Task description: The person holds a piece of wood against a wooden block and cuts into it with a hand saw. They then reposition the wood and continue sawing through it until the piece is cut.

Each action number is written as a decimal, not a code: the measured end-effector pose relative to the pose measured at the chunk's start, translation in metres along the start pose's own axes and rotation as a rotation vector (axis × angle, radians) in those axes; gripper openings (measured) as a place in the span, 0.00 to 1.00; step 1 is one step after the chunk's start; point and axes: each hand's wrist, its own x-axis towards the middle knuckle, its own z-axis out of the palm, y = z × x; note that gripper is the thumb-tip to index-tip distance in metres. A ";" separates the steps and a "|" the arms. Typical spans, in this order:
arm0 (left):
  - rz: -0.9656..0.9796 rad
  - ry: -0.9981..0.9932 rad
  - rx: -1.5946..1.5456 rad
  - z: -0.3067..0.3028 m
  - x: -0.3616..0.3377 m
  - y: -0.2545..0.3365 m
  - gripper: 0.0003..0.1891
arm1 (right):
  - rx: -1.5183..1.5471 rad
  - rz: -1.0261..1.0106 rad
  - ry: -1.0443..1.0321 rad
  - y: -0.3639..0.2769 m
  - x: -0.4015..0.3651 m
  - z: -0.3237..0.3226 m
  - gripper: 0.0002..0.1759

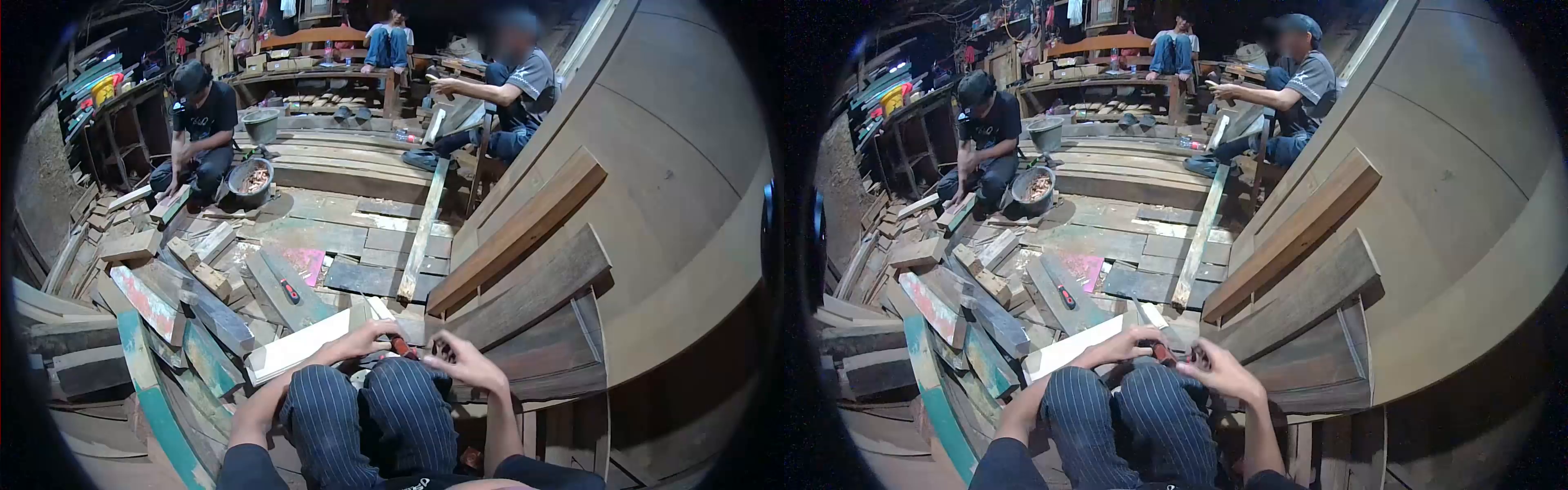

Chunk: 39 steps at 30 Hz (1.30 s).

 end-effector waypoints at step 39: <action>-0.749 0.230 1.039 0.045 -0.109 -0.177 0.52 | 0.182 0.032 0.428 0.104 0.051 0.083 0.14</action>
